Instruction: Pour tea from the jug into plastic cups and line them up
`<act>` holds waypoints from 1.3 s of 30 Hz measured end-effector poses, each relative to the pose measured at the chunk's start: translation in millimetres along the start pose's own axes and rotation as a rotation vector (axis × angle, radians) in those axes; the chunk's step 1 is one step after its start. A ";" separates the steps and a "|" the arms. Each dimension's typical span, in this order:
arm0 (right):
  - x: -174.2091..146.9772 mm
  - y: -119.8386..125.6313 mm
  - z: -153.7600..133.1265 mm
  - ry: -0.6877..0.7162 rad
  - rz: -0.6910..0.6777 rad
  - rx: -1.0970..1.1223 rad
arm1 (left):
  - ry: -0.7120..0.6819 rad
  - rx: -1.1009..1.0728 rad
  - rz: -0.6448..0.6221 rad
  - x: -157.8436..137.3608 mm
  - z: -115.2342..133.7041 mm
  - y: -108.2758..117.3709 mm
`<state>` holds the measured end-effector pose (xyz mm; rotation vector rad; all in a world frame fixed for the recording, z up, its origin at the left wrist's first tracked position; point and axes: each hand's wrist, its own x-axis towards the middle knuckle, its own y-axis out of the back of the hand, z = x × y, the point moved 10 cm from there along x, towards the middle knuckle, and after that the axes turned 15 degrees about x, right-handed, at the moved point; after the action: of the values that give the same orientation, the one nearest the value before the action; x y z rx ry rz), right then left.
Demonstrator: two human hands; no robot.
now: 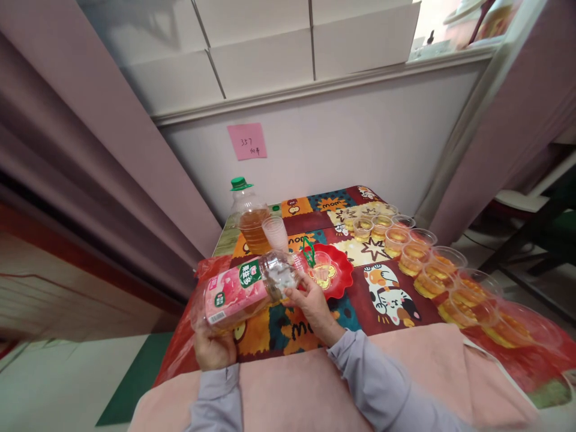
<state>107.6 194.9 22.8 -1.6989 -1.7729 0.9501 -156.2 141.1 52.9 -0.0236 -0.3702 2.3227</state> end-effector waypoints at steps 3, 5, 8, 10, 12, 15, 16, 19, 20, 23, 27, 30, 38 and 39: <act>0.0 -0.3 -0.6 0.004 -0.009 0.010 | -0.004 0.006 -0.002 -1.1 1.2 -1.1; -0.2 -0.7 -1.7 0.001 -0.015 0.004 | -0.007 0.002 -0.006 -1.2 1.5 -1.9; -0.5 -1.2 -3.4 -0.003 -0.019 -0.009 | -0.020 0.005 -0.006 -0.4 2.0 -2.0; -0.4 -1.6 -4.7 0.002 -0.019 -0.007 | -0.025 0.015 -0.001 0.5 1.6 -1.6; -0.4 -1.6 -5.1 0.004 -0.016 -0.006 | -0.037 0.020 0.019 1.4 1.8 -0.1; -0.5 -1.4 -5.0 0.004 -0.011 -0.009 | -0.063 0.016 0.037 2.2 3.3 1.3; -0.6 -1.3 -5.0 0.005 -0.010 -0.010 | -0.069 0.013 0.035 2.4 3.7 1.3; -0.9 -1.0 -4.9 0.008 -0.007 -0.015 | -0.064 -0.001 0.028 2.7 3.0 2.2; -1.0 -1.0 -5.0 0.010 -0.007 -0.016 | -0.061 -0.005 0.028 2.7 2.5 2.8; -1.2 -1.9 -5.7 0.012 -0.014 -0.014 | -0.077 -0.005 0.014 3.2 2.8 3.5; -1.0 -3.9 -6.0 0.006 -0.027 -0.006 | -0.085 -0.013 0.020 6.0 0.2 6.4; -0.9 -4.0 -5.1 -0.002 -0.020 0.024 | -0.063 -0.030 0.001 8.8 -3.1 5.3; -2.2 -6.5 -7.5 0.007 -0.042 0.029 | -0.088 -0.038 -0.070 3.4 8.7 -3.2; -2.1 -6.8 -7.6 0.009 -0.047 0.034 | -0.088 -0.045 -0.080 2.3 10.1 -4.5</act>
<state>109.3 194.1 33.1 -1.6310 -1.7725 0.9457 -156.0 143.2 64.0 0.0701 -0.4595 2.2412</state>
